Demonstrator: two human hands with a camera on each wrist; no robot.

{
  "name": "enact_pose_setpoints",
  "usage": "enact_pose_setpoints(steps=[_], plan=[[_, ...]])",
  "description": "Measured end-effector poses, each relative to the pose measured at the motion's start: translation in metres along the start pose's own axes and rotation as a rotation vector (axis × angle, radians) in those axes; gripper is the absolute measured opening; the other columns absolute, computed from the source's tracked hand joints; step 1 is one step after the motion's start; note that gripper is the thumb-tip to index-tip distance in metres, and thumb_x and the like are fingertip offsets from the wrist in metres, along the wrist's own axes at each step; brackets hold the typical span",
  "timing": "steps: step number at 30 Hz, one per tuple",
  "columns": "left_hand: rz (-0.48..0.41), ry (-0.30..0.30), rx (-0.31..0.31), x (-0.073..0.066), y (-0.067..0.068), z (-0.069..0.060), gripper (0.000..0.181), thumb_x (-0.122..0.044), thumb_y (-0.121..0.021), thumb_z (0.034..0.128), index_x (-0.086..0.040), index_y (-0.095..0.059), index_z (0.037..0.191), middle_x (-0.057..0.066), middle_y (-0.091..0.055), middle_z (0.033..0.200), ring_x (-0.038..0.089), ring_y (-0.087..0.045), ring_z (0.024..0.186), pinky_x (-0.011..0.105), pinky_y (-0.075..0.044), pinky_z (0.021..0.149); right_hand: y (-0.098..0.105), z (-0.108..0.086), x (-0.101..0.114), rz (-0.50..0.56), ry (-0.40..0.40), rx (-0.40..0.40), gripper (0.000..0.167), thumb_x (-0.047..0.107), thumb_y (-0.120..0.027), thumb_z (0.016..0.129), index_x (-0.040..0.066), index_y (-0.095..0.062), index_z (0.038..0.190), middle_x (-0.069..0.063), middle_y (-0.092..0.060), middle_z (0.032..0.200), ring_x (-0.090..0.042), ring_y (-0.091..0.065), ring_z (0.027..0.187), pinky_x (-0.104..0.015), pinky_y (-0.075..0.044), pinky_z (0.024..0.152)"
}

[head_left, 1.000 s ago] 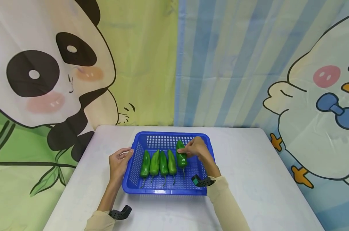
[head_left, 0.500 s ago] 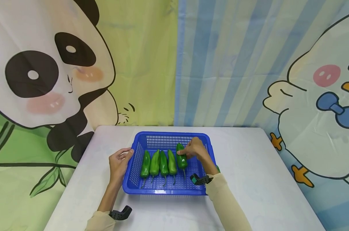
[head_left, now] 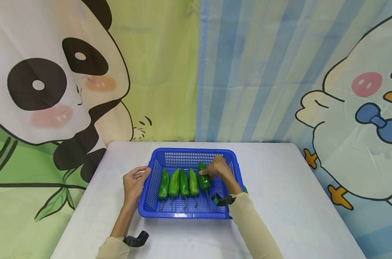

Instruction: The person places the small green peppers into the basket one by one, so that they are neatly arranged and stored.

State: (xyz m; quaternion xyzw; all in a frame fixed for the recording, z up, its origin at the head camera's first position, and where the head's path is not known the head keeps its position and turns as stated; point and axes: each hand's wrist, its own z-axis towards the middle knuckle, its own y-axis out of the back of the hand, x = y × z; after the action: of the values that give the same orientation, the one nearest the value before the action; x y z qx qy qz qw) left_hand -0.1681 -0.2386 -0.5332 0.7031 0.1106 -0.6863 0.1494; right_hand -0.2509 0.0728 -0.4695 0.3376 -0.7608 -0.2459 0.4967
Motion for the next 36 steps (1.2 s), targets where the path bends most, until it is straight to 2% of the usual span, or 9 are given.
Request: enact_pose_setpoints(steps=[3,8,16,21,28,32,36], plan=[[-0.008,-0.011,0.004,0.001,0.000,-0.001,0.037,-0.026,-0.078,0.1039,0.003,-0.075,0.127,-0.002,-0.081,0.083,0.008,-0.076,0.069,0.022,-0.065,0.064,-0.003,0.000,-0.003,0.000,-0.012,0.007,0.075,0.031,-0.100,0.081,-0.016,-0.064,0.127,-0.016,-0.079,0.083,-0.024,-0.079,0.077,-0.038,-0.066,0.090],[-0.004,-0.011,0.001,0.000,-0.001,-0.001,0.036,-0.026,-0.078,0.1039,0.003,-0.076,0.126,-0.003,-0.081,0.084,0.007,-0.076,0.070,0.021,-0.065,0.065,-0.005,0.006,-0.008,0.030,-0.036,0.029,0.075,0.029,-0.101,0.080,-0.016,-0.063,0.125,-0.016,-0.079,0.081,-0.024,-0.079,0.074,-0.031,-0.065,0.077],[-0.004,-0.023,-0.003,0.002,-0.002,0.001,0.036,-0.026,-0.078,0.1037,0.003,-0.076,0.124,-0.003,-0.081,0.083,0.007,-0.076,0.069,0.022,-0.064,0.064,-0.012,0.009,-0.012,0.189,-0.092,0.067,0.082,0.013,-0.098,0.082,-0.020,-0.050,0.140,-0.026,-0.080,0.093,-0.034,-0.084,0.085,-0.036,-0.069,0.081],[0.000,-0.019,-0.011,0.003,0.000,0.001,0.034,-0.025,-0.077,0.1042,0.003,-0.076,0.124,-0.008,-0.080,0.081,0.006,-0.076,0.069,0.021,-0.064,0.064,-0.016,0.009,-0.011,0.219,-0.087,0.086,0.079,0.009,-0.098,0.081,-0.020,-0.051,0.138,-0.029,-0.080,0.099,-0.035,-0.084,0.086,-0.039,-0.070,0.081],[-0.007,-0.026,-0.008,0.002,0.000,0.002,0.035,-0.024,-0.077,0.1039,0.004,-0.076,0.124,-0.007,-0.080,0.081,0.006,-0.076,0.069,0.021,-0.064,0.064,-0.015,0.005,-0.009,0.215,-0.082,0.081,0.070,0.008,-0.098,0.081,-0.018,-0.056,0.130,-0.026,-0.079,0.090,-0.031,-0.083,0.076,-0.036,-0.070,0.076],[-0.002,-0.017,-0.006,0.002,0.000,0.001,0.034,-0.025,-0.077,0.1041,0.003,-0.076,0.124,-0.006,-0.079,0.081,0.006,-0.076,0.069,0.021,-0.064,0.064,-0.016,0.004,-0.010,0.215,-0.071,0.077,0.070,0.012,-0.098,0.082,-0.018,-0.057,0.131,-0.028,-0.079,0.095,-0.034,-0.084,0.084,-0.039,-0.070,0.081],[0.005,-0.010,-0.005,0.001,-0.001,0.000,0.035,-0.026,-0.078,0.1039,0.002,-0.076,0.125,-0.006,-0.080,0.081,0.007,-0.076,0.069,0.021,-0.064,0.064,-0.019,0.003,-0.012,0.207,-0.041,0.057,0.069,0.012,-0.098,0.082,-0.018,-0.058,0.129,-0.032,-0.077,0.104,-0.038,-0.083,0.087,-0.042,-0.070,0.079]])
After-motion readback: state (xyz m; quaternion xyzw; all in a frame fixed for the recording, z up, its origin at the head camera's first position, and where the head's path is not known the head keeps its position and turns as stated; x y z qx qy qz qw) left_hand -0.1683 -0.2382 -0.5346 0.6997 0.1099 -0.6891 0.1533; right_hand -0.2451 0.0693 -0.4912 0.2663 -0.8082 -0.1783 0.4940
